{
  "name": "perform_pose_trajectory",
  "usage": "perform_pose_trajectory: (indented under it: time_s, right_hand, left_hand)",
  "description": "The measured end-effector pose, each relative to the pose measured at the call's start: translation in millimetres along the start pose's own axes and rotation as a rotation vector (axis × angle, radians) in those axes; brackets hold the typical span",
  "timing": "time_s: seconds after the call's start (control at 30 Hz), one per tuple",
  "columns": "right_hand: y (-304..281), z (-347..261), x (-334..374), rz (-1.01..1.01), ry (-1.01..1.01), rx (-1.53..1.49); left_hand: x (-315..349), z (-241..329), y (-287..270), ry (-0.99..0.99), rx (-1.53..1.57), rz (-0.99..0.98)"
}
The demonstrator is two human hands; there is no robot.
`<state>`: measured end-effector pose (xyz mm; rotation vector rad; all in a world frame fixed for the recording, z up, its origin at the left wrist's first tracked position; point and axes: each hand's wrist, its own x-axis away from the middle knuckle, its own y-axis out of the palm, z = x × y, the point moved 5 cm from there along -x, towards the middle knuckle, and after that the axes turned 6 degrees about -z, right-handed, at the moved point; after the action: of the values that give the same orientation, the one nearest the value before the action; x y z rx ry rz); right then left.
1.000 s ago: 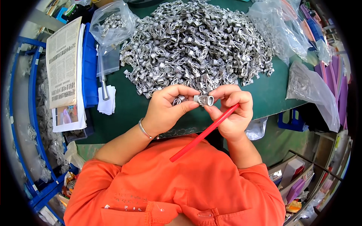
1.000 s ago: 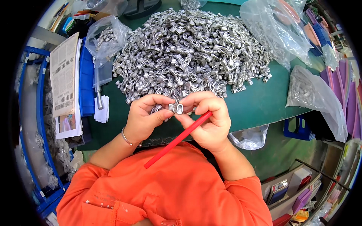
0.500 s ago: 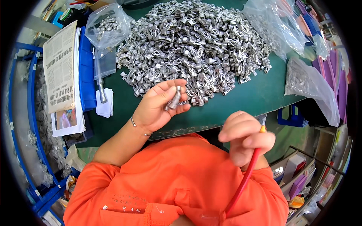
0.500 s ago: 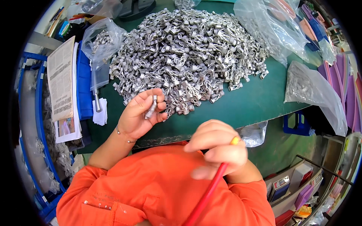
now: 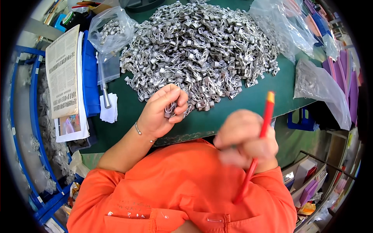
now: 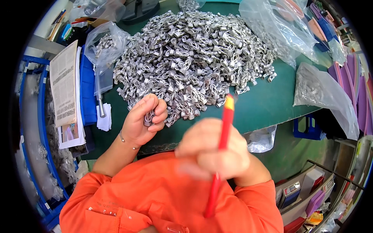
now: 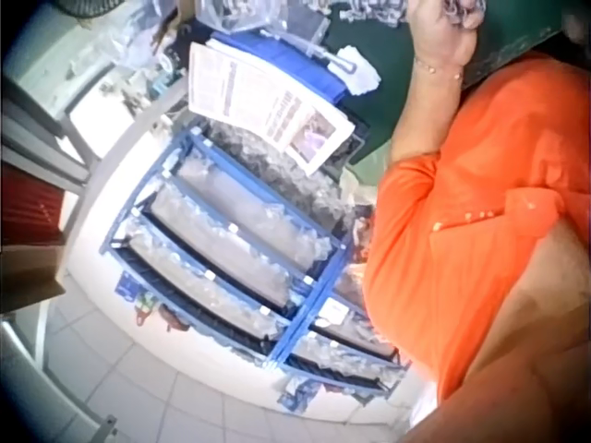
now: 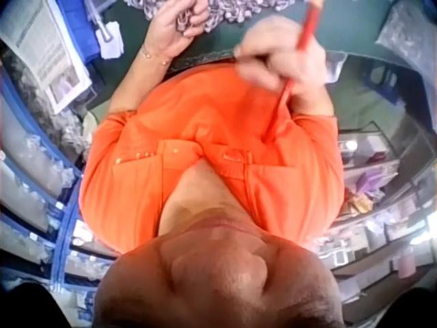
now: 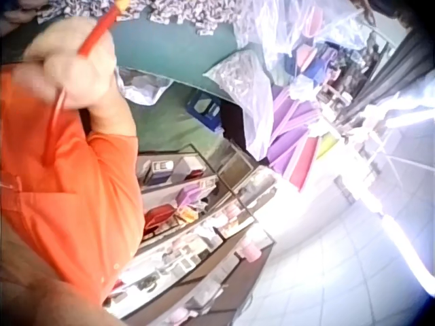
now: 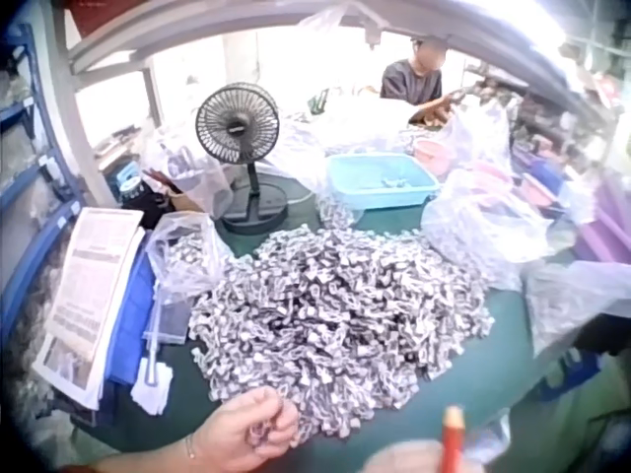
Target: The person picks up silver metal clips from a large pile and joins them together by hand.
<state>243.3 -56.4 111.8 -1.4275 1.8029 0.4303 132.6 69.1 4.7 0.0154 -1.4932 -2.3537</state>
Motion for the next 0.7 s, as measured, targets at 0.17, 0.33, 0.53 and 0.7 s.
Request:
perform_pose_trajectory:
  time_s: [0.17,0.33,0.53,0.7]
  right_hand:
    - [-8.0,75.2,24.5,-0.306,0.244,0.529]
    - [-8.9,86.4,29.8,-0.345,0.195,0.579]
    - [-9.0,83.0,32.1,0.226,0.549,-0.093]
    - [6.9,81.9,40.6,0.327,0.688,-0.563]
  left_hand:
    - [-1.0,1.1,8.7,-0.002,-0.060,0.004]
    - [2.0,-4.8,2.4,-0.042,-0.227,0.090]
    - [-6.5,-2.7,8.7,0.105,-0.751,0.158]
    - [-2.4,6.6,15.4,0.276,-1.008,0.120]
